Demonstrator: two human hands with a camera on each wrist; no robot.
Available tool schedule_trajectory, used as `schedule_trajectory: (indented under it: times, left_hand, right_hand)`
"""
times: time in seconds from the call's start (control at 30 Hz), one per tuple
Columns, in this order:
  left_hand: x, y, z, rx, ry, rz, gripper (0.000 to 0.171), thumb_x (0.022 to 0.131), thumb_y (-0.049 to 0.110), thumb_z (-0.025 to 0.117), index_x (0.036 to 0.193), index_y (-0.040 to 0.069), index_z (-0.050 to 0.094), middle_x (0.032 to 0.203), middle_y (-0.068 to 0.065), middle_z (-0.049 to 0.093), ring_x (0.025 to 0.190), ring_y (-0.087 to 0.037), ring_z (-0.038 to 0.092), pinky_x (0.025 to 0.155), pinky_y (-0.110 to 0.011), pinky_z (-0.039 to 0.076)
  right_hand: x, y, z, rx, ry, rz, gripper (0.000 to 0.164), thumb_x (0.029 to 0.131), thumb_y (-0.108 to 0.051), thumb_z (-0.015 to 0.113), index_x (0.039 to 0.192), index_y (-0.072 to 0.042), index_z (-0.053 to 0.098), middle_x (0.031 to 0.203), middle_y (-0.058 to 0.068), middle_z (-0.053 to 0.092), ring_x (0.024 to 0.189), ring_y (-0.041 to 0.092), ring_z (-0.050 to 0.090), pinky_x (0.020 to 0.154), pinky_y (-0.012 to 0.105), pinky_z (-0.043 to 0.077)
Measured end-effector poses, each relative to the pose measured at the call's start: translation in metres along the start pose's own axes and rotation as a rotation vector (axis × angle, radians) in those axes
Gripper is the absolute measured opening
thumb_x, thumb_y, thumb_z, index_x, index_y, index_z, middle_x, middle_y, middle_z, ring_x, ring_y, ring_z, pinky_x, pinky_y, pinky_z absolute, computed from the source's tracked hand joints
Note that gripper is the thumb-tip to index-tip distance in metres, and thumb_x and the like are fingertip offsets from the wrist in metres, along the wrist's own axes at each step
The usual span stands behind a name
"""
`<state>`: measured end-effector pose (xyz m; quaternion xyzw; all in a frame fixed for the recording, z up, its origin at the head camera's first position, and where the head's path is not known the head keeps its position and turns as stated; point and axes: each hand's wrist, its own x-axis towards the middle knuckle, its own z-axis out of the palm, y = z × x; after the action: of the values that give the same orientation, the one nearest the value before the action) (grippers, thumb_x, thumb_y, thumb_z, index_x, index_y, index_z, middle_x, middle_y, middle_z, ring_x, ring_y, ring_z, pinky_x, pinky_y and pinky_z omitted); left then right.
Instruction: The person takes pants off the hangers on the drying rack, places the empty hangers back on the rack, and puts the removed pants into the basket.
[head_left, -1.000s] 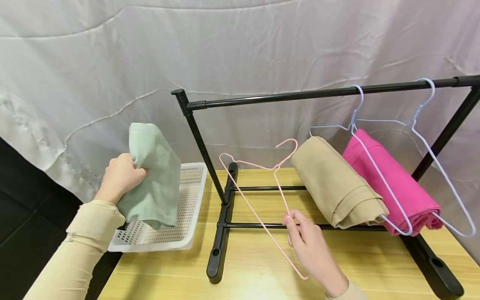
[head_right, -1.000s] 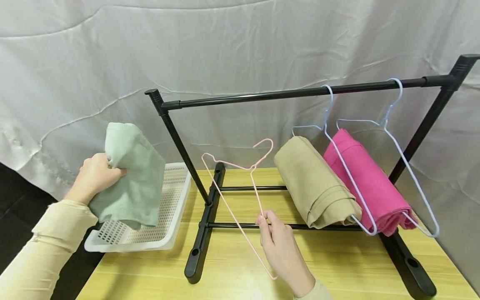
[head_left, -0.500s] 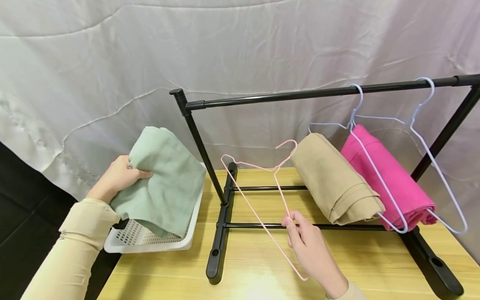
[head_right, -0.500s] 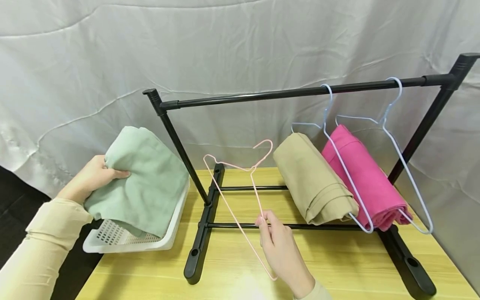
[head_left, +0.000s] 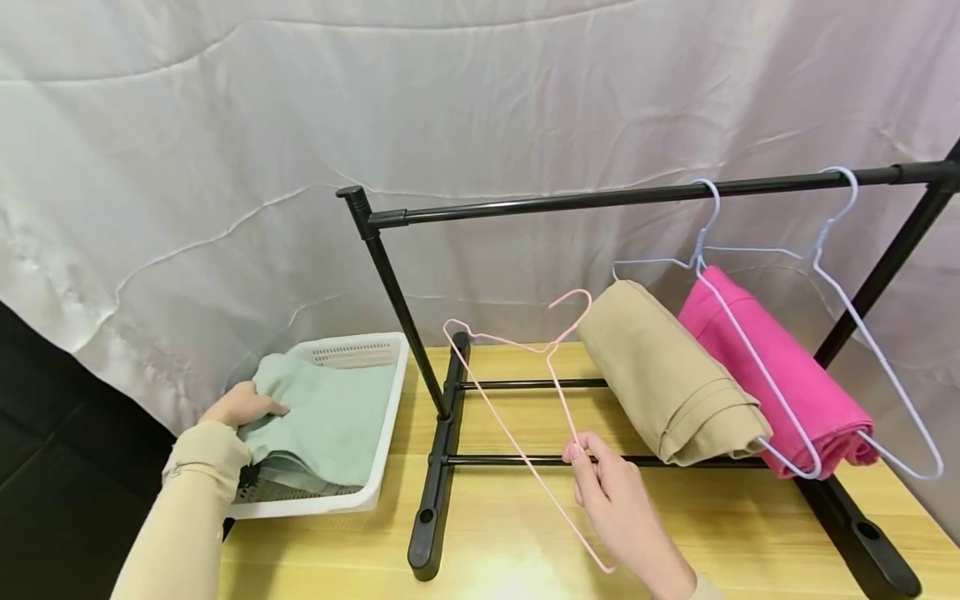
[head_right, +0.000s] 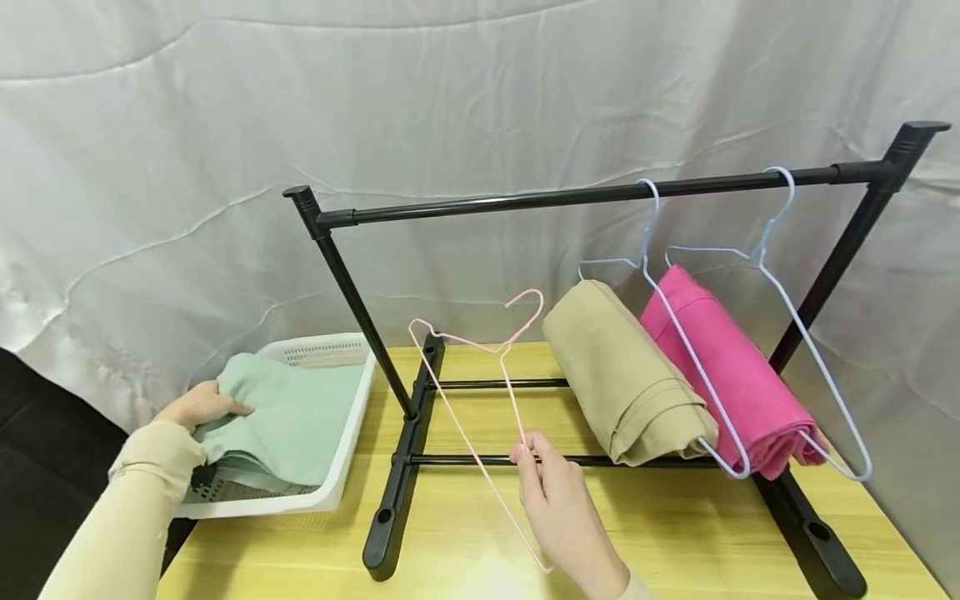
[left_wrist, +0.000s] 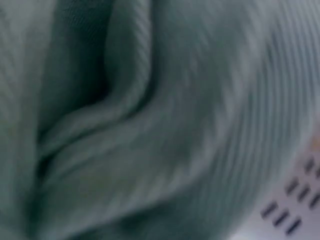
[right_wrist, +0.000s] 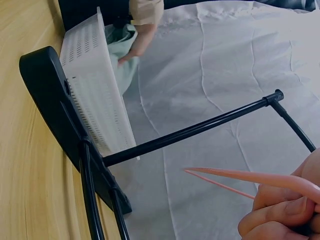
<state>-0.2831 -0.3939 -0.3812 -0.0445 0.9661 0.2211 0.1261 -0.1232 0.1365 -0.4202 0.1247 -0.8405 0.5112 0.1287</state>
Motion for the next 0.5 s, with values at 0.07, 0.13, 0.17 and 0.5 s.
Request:
schedule_trajectory:
  times: [0.07, 0.13, 0.17, 0.5]
  left_hand:
    - [-0.0023, -0.0023, 0.0019, 0.077, 0.005, -0.011, 0.081, 0.090, 0.028, 0.068, 0.130, -0.031, 0.031, 0.123, -0.050, 0.043, 0.105, -0.055, 0.054, 0.089, -0.059, 0.050]
    - [-0.0042, -0.0021, 0.0042, 0.114, 0.013, -0.013, 0.074, 0.090, 0.026, 0.068, 0.124, -0.030, 0.034, 0.115, -0.045, 0.048, 0.097, -0.051, 0.056, 0.083, -0.056, 0.051]
    - [-0.0049, -0.0012, 0.0048, 0.128, 0.018, -0.018, 0.071, 0.090, 0.025, 0.068, 0.123, -0.028, 0.035, 0.113, -0.044, 0.049, 0.097, -0.051, 0.056, 0.083, -0.056, 0.051]
    - [-0.0031, 0.0014, 0.0028, 0.203, 0.172, -0.043, 0.043, 0.082, 0.020, 0.068, 0.103, -0.015, 0.054, 0.104, -0.038, 0.060, 0.092, -0.051, 0.058, 0.075, -0.055, 0.051]
  right_hand:
    - [-0.0004, -0.0003, -0.0006, -0.002, 0.001, -0.004, 0.019, 0.108, -0.022, 0.047, 0.091, -0.022, 0.056, 0.058, -0.014, 0.041, 0.049, -0.003, 0.035, 0.045, 0.019, 0.033]
    - [-0.0008, -0.0004, -0.0012, -0.010, 0.005, -0.007, 0.019, 0.108, -0.023, 0.046, 0.092, -0.023, 0.056, 0.059, -0.013, 0.042, 0.049, -0.002, 0.036, 0.045, 0.019, 0.034]
    - [-0.0009, -0.0003, -0.0013, -0.013, 0.005, -0.011, 0.019, 0.108, -0.023, 0.046, 0.093, -0.023, 0.057, 0.059, -0.013, 0.042, 0.050, -0.002, 0.036, 0.046, 0.019, 0.035]
    - [-0.0001, -0.0003, -0.0025, 0.006, -0.005, -0.013, 0.017, 0.108, -0.022, 0.046, 0.096, -0.021, 0.058, 0.060, -0.012, 0.042, 0.049, -0.002, 0.037, 0.045, 0.020, 0.036]
